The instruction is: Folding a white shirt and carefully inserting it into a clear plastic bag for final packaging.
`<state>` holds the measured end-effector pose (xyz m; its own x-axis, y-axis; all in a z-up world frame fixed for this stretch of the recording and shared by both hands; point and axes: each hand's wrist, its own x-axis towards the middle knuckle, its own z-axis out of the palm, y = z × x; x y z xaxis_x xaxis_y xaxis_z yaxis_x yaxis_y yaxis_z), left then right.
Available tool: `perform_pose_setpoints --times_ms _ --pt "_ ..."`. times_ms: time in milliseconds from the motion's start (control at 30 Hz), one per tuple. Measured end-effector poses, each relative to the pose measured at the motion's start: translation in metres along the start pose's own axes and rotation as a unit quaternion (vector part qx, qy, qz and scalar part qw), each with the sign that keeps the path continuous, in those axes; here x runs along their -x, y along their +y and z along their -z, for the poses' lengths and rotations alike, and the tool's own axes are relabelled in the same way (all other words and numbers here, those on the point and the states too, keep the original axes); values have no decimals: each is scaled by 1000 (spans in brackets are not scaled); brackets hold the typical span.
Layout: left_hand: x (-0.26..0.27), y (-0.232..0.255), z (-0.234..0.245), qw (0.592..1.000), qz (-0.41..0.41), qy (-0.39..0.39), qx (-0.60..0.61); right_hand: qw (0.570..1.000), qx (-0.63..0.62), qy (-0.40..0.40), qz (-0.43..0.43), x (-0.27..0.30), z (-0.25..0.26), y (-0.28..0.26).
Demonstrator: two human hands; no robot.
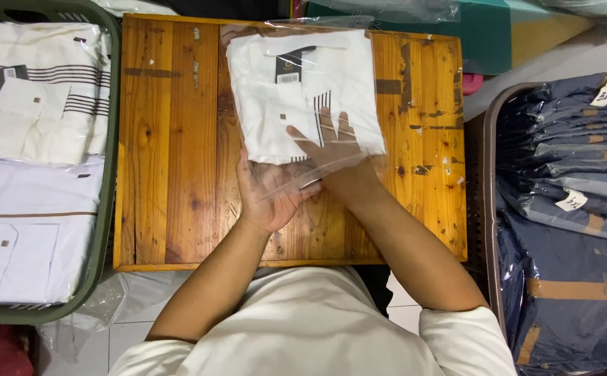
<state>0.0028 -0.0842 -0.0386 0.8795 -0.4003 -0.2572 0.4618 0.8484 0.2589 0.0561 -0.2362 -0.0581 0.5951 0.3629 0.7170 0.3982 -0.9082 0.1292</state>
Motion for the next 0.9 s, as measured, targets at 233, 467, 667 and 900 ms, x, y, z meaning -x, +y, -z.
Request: perform_pose_setpoints --times_ms 233,467,667,900 --pt "2 11 9 1000 -4 5 22 969 75 -208 -111 34 -49 -8" --pt "-3 22 53 983 41 158 -85 976 168 -35 -131 56 -27 16" --pt "25 26 21 974 30 159 -159 944 56 -284 -158 26 29 7" --pt "48 24 41 940 0 166 -297 811 -87 -553 -169 -30 74 -16"
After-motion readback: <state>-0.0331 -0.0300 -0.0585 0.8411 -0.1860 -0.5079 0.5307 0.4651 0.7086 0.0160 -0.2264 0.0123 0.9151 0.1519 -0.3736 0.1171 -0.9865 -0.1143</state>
